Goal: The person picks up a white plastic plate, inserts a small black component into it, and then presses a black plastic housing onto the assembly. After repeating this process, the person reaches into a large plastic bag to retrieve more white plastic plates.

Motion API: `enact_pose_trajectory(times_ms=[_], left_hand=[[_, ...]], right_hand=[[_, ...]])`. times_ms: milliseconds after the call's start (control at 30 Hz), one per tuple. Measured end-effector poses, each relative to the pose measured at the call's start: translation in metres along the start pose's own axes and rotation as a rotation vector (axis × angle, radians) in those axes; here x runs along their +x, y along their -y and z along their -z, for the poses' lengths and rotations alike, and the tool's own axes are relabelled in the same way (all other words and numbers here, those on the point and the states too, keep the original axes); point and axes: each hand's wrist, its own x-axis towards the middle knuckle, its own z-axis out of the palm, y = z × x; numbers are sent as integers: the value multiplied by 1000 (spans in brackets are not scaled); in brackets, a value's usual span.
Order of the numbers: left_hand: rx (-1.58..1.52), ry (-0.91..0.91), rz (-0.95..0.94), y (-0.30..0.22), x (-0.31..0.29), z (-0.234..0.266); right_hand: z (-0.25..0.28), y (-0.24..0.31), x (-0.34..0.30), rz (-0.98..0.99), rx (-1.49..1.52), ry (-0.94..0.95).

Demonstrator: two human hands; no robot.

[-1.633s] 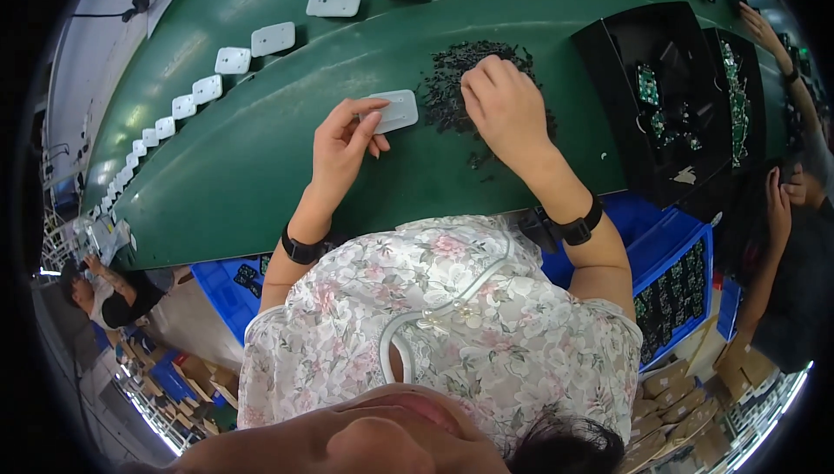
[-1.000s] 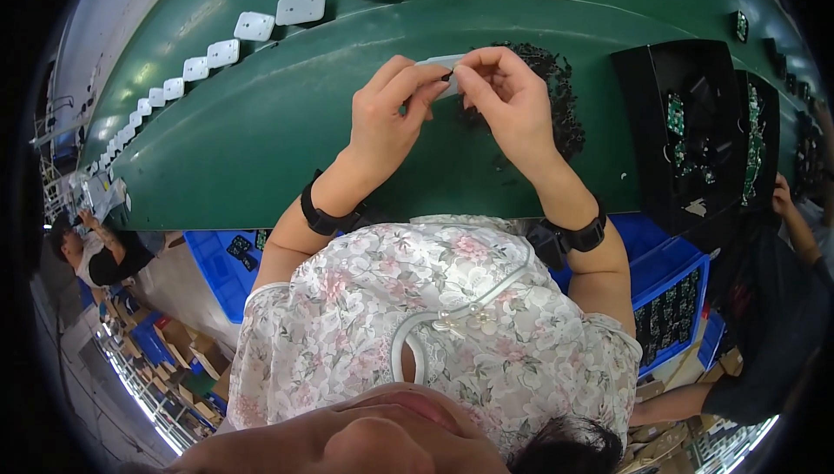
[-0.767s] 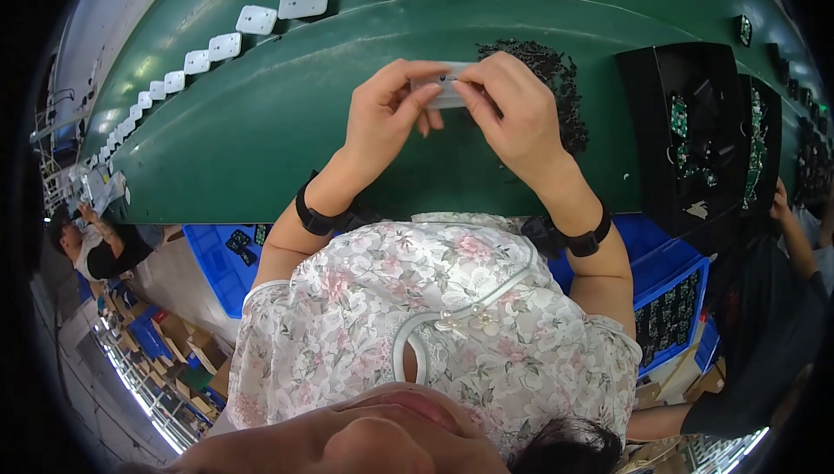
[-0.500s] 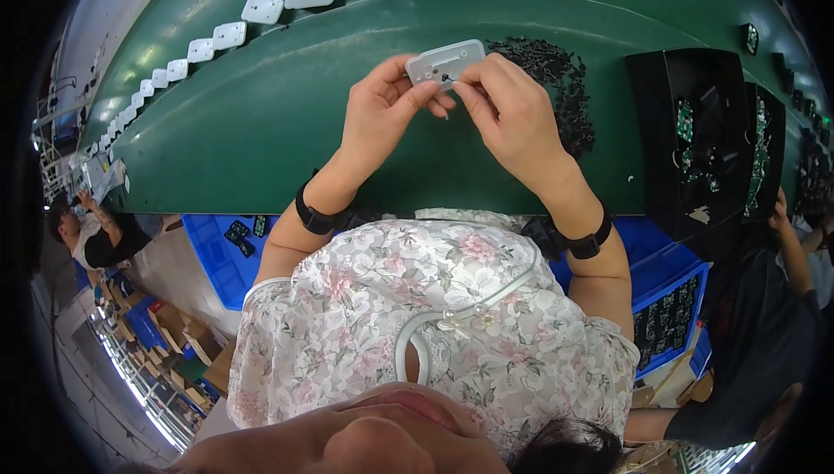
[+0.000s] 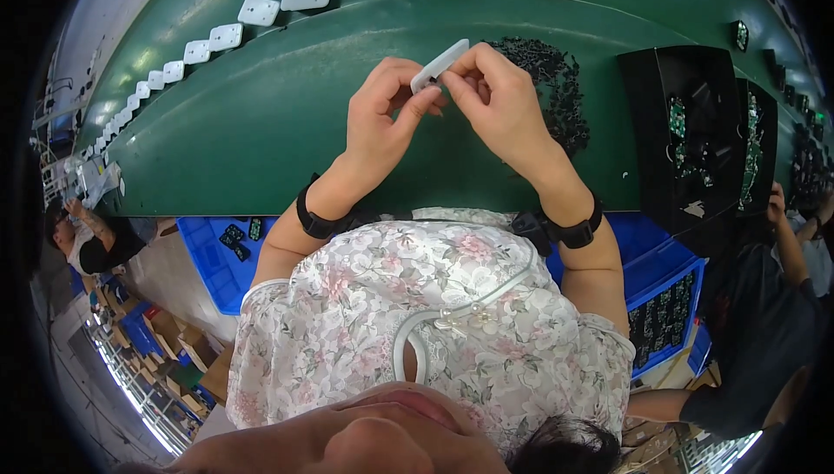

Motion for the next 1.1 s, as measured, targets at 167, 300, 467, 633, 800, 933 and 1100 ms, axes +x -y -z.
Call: enact_pose_trajectory(times_ms=[167, 300, 467, 633, 800, 933, 1100], left_hand=[[-201, -45, 187, 5, -6, 0], [-286, -30, 265, -2, -4, 6], [-297, 77, 292, -2, -4, 7], [-327, 111, 355, 2, -6, 8], [-376, 86, 329, 4, 0, 15], [-187, -67, 368, 25, 9, 45], [677, -1, 67, 57, 27, 85]], right_hand=[[-8, -5, -5, 331, -351, -59], [1, 5, -9, 227, -245, -233], [6, -1, -5, 51, -52, -34], [7, 4, -5, -133, -20, 87], [4, -13, 6, -227, 251, 81], [26, -33, 50, 163, -16, -110], [81, -41, 121, 280, -1019, -508]])
